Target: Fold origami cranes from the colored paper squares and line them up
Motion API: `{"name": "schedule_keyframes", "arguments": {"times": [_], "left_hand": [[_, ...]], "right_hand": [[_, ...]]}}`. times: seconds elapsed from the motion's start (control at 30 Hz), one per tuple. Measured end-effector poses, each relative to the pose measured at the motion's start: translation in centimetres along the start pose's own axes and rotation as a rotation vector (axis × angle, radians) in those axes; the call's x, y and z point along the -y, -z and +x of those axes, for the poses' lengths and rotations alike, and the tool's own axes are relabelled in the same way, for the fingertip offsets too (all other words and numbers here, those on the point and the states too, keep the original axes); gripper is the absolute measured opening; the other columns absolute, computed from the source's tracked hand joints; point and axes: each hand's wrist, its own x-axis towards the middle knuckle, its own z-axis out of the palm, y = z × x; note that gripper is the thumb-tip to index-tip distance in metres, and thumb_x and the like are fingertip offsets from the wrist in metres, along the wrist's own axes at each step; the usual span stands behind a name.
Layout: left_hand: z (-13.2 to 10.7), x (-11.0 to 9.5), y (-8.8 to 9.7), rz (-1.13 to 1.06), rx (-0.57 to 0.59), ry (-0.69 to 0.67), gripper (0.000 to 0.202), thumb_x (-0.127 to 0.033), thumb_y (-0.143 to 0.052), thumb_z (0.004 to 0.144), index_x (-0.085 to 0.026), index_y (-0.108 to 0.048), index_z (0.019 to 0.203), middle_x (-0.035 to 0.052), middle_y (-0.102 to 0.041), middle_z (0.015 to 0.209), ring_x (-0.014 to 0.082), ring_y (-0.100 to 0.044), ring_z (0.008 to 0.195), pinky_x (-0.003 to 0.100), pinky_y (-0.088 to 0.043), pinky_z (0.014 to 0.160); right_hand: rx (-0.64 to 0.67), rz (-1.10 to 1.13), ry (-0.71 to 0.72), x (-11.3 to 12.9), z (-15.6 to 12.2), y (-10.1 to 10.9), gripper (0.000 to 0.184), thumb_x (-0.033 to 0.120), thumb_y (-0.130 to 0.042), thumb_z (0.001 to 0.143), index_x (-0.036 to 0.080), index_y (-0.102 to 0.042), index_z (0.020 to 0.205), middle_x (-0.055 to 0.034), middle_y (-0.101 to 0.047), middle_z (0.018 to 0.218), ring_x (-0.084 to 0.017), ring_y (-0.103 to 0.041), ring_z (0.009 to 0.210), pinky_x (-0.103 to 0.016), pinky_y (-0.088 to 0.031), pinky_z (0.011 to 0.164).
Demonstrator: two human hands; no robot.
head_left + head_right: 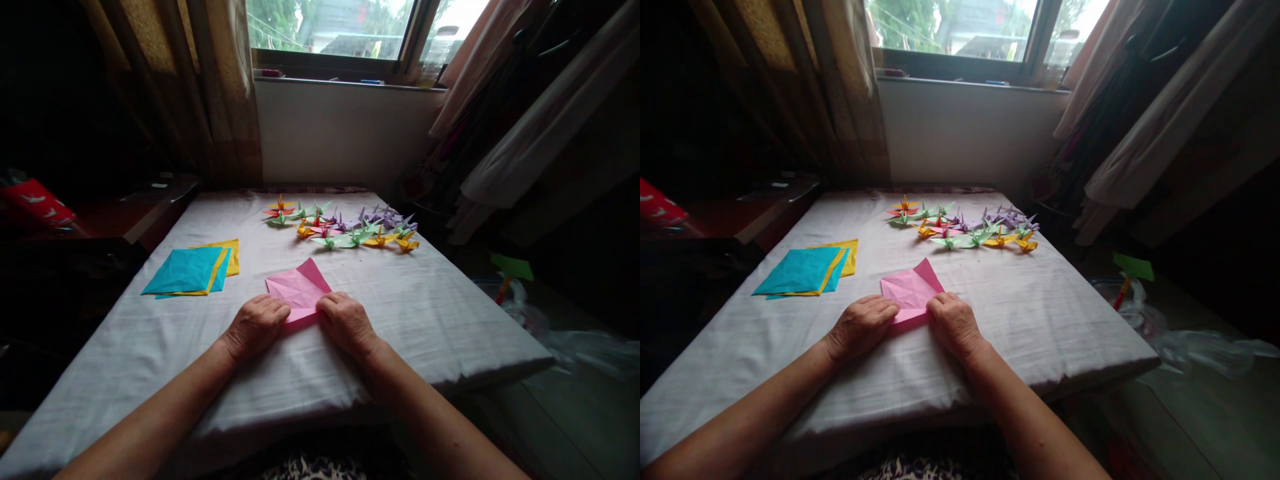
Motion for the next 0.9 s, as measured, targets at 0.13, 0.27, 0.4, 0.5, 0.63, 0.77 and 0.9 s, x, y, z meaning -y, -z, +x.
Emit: {"name": "schedule_keyframes", "arguments": {"times": [0.13,0.27,0.4,0.5,0.63,0.77,0.9], "left_hand": [[-0.7,1.2,-0.2,0.037,-0.014,-0.050,0.022,-0.006,-0.043,0.091,-0.019,-0.059,0.086,0.0038,-0.071,0.088,0.0173,-0.066,0.079,0.033,-0.052,0.082],[-1.1,2.3,0.2,0.044,-0.009,-0.017,0.022,-0.005,-0.043,0.090,-0.019,-0.060,0.086,0.0046,-0.072,0.089,0.0176,-0.066,0.080,0.033,-0.053,0.081],[-1.3,1.8,1.3,-0.015,0.096,0.069,0.009,-0.022,-0.054,0.089,-0.020,-0.063,0.090,0.0051,-0.072,0.088,0.0205,-0.066,0.083,0.037,-0.051,0.086],[-1.5,0.7,1.8,-0.011,0.079,0.087,0.016,-0.033,-0.059,0.089,-0.021,-0.065,0.096,0.0059,-0.073,0.098,0.0248,-0.066,0.095,0.042,-0.048,0.091],[-2.1,0.3,1.5,0.078,-0.066,0.081,0.018,-0.022,-0.050,0.095,-0.020,-0.068,0.089,0.0048,-0.073,0.097,0.0214,-0.065,0.088,0.036,-0.048,0.082],[-2.8,1.3,1.1,0.176,-0.057,0.093,0.022,-0.014,-0.050,0.092,-0.022,-0.069,0.084,0.0037,-0.070,0.086,0.0208,-0.062,0.078,0.033,-0.046,0.071],[-3.2,1.9,1.0,0.125,-0.004,0.109,0.019,-0.018,-0.051,0.094,-0.022,-0.068,0.087,0.0020,-0.068,0.080,0.0195,-0.059,0.072,0.032,-0.043,0.068]], "right_hand": [[-0.014,0.005,0.091,-1.5,-0.3,0.3,0.017,0.023,-0.054,0.093,0.025,-0.071,0.097,-0.0035,-0.073,0.106,-0.021,-0.062,0.097,-0.031,-0.046,0.086],[-0.063,-0.007,0.200,-2.5,-0.5,0.0,0.016,0.021,-0.054,0.093,0.023,-0.070,0.095,-0.0046,-0.073,0.108,-0.021,-0.063,0.100,-0.033,-0.043,0.087],[-0.096,-0.051,0.253,-2.1,-0.4,0.0,0.015,0.018,-0.054,0.093,0.019,-0.068,0.091,-0.0070,-0.073,0.101,-0.020,-0.063,0.093,-0.033,-0.040,0.084],[-0.077,-0.112,0.260,-1.5,-0.2,0.5,0.013,0.019,-0.056,0.091,0.018,-0.066,0.083,-0.0062,-0.072,0.087,-0.019,-0.061,0.082,-0.033,-0.037,0.079],[-0.060,-0.135,0.313,-0.8,0.2,0.9,0.015,0.019,-0.056,0.089,0.018,-0.062,0.076,-0.0035,-0.068,0.073,-0.017,-0.058,0.072,-0.032,-0.034,0.074],[-0.049,0.021,0.331,-0.8,0.5,0.2,0.014,0.019,-0.054,0.089,0.019,-0.062,0.078,-0.0037,-0.069,0.078,-0.017,-0.060,0.076,-0.030,-0.036,0.076],[-0.012,0.258,0.234,-1.6,1.1,-0.4,0.008,0.016,-0.057,0.083,0.020,-0.064,0.082,-0.0032,-0.071,0.083,-0.016,-0.062,0.077,-0.027,-0.040,0.075]]}}
